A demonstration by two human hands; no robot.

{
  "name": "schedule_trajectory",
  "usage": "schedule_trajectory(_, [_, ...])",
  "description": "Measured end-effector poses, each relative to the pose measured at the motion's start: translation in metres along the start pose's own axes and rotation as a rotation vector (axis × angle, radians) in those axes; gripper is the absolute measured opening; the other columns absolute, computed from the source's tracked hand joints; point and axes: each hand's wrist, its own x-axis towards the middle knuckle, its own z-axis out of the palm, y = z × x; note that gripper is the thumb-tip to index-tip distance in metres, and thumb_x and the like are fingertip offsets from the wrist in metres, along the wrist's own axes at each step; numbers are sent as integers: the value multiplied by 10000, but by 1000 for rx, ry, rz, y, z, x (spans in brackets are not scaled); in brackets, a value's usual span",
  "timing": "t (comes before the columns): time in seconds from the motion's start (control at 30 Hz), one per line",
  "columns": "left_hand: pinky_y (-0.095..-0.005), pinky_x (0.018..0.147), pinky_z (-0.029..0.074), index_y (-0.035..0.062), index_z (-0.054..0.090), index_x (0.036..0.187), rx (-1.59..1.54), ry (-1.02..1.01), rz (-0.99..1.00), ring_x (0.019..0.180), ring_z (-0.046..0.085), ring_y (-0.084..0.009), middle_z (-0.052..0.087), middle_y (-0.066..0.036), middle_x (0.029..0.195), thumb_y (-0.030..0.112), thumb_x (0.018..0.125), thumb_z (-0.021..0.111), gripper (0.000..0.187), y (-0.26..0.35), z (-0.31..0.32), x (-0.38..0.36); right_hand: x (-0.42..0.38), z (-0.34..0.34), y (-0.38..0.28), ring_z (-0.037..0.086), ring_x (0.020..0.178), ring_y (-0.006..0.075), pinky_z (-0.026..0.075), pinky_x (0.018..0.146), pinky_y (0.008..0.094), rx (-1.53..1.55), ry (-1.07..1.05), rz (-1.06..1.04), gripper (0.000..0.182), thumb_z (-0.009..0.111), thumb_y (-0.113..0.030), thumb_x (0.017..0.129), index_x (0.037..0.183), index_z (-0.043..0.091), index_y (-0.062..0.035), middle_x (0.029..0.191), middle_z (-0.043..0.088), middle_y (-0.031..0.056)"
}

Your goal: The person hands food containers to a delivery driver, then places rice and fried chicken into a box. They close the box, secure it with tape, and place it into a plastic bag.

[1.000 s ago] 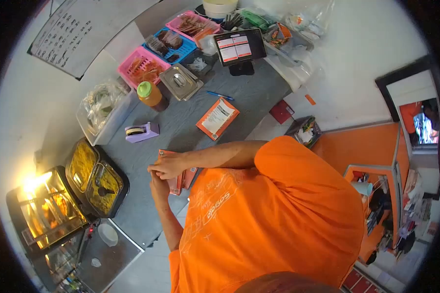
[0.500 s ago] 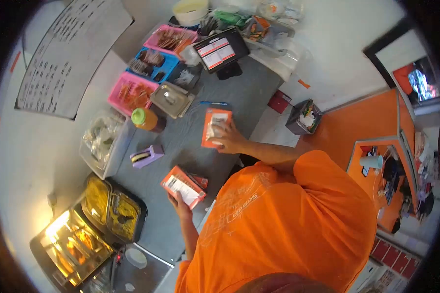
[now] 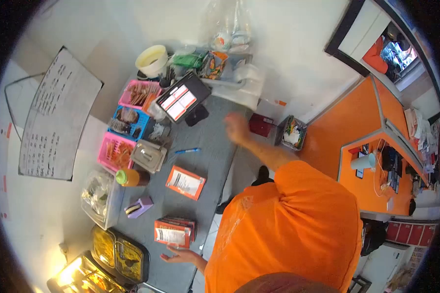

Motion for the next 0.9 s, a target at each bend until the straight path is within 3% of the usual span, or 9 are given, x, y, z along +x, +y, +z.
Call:
schedule_trajectory(0.07, [-447,1097,309,-29,325,1414,38,25,95,1332,356,-350,349,-248,1425,370,963,574,652,17,6,-11,29,-11,111,579,1034,389,457,902,444,-152,218,516,231,560,-55,806,1025,633,-50,1040,644,182])
schedule_trajectory(0.13, [-454,1088,328,-26,332,1412,40,30,135,1314,377,-357,362,-244,1415,375,961,574,650,50,17,-38,54,-47,197,582,1078,389,456,936,445,-59,-79,785,301,538,-61,828,1116,624,-61,1146,633,194])
schedule_trajectory(0.27, [-446,1037,384,-25,352,1399,-133,-8,139,1281,419,-345,398,-228,1393,330,969,573,600,89,62,-104,86,-45,319,578,1108,370,456,968,472,-228,-246,620,342,493,-127,870,1188,615,-97,1185,635,158])
schedule_trajectory(0.33, [-440,1037,380,-25,350,1397,-158,-86,122,1276,421,-338,403,-224,1388,317,972,569,587,107,89,-146,121,-68,314,593,1098,338,476,928,482,-262,-454,562,343,486,-170,885,1196,620,-117,1142,656,145])
schedule_trajectory(0.5, [-423,1037,370,-24,346,1390,-135,-320,64,1261,426,-320,415,-214,1375,285,979,559,557,145,132,-225,141,-22,379,601,1050,306,403,935,490,-692,-592,484,288,539,-272,878,1121,678,-202,1135,664,131])
schedule_trajectory(0.63, [-410,1037,362,-24,342,1385,-113,-456,-2,1250,431,-307,425,-206,1365,260,985,551,533,158,149,-264,120,-23,387,596,954,312,389,894,521,-556,-184,391,223,602,-282,844,948,701,-111,944,670,108])
schedule_trajectory(0.73, [-400,1037,356,-23,340,1381,-112,-531,-36,1242,434,-296,432,-200,1358,241,989,545,515,160,144,-281,128,-32,387,569,941,317,414,884,482,-468,-141,254,171,654,-256,803,854,709,-103,833,627,104])
schedule_trajectory(0.87, [-389,1044,337,-31,338,1360,-161,-618,-184,1231,434,-279,430,-195,1357,223,1001,531,480,149,136,-284,167,-30,406,565,930,385,460,837,465,25,122,168,141,691,-190,781,842,703,-64,905,631,157])
schedule_trajectory(0.9, [-388,1025,353,-36,355,1335,-133,-647,-130,1202,449,-272,443,-187,1330,211,1008,518,441,121,138,-277,184,-33,408,593,945,345,475,825,460,121,52,265,217,669,-291,819,865,702,-81,942,644,131])
